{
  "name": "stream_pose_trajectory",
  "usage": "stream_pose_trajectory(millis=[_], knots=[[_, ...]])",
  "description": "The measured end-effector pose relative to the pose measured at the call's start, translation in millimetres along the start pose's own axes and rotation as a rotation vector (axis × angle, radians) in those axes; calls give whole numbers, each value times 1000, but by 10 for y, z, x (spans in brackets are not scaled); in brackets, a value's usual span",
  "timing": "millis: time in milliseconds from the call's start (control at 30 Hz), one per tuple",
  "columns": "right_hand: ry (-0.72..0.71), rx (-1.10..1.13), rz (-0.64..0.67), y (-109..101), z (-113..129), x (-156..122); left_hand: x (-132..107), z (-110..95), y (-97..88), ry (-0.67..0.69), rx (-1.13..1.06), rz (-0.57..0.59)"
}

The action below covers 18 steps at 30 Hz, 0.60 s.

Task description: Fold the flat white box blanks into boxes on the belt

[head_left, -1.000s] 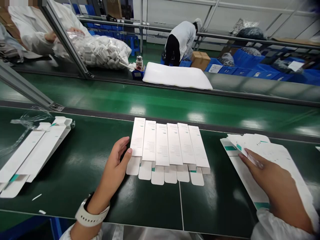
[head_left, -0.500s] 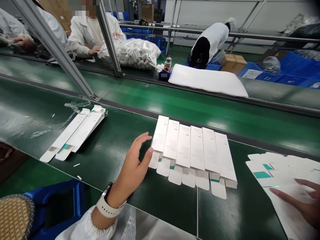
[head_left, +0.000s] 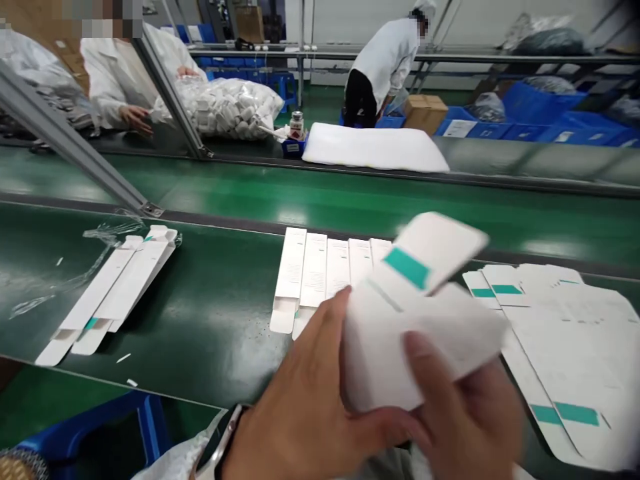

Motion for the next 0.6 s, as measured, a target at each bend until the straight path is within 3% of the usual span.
stream_pose_trajectory(millis=[67,200,300,367,433,600], knots=[[107,215,127,303,-66,77,-13,26,-23,-49,76,-3],[309,422,587,723,-112,213,-75,158,-67,-34,248,68],[219,444,754,772,-137,292,-80,192,-77,78,299,37],[116,499,752,773,-155,316,-62,189,-70,150,308,1],[102,555,688,769,-209,313,-33,204,-64,165,285,-19],[313,463,382,632,-383,327,-9,264,9,70,208,55]])
Point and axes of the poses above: each hand's wrist, its own x-axis towards the middle knuckle, its own y-axis out of the palm, z = x × y, the point moved 7 cm from there along x, towards the middle knuckle, and after that the axes turned 14 degrees about x, right-handed, at the moved point
